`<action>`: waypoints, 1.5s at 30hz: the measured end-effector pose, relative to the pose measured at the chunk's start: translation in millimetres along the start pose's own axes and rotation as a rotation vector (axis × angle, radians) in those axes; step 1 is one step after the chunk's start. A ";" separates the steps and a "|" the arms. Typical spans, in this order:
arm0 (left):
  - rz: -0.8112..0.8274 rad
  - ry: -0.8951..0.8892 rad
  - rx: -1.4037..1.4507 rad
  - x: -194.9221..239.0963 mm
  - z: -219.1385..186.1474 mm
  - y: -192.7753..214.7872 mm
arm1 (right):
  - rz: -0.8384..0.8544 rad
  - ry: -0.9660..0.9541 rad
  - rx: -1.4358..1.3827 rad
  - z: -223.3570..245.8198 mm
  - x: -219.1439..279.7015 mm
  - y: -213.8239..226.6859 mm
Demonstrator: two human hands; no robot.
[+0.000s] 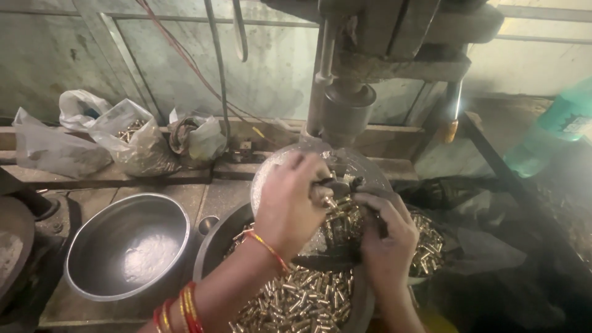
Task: Using an industrial press machine to process small cylindrical metal parts.
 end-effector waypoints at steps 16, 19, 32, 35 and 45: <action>0.009 0.068 0.402 -9.9 35.7 -3.4 | -0.115 0.367 0.281 -146.5 -228.1 -0.9; 0.076 0.174 0.506 -9.4 40.6 -10.8 | -0.238 0.442 0.378 -144.8 -236.1 -13.0; -0.060 -0.022 0.180 9.7 3.1 1.7 | 0.125 -0.386 0.127 -175.2 -94.9 4.9; -0.052 -0.109 0.166 15.2 -4.7 -10.8 | 0.473 -0.188 0.385 -283.0 12.3 -22.3; -0.037 -0.149 0.153 7.0 -12.3 -9.1 | 0.585 -0.402 0.506 -346.8 94.6 -33.1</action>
Point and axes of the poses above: each hand's wrist, its own x-axis away from the middle knuckle, its own y-axis out of the back of the hand, z = x × y, the point moved 8 cm from there along -x, towards the middle knuckle, and after that the axes turned 1 degree about z, right-handed, at the moved point
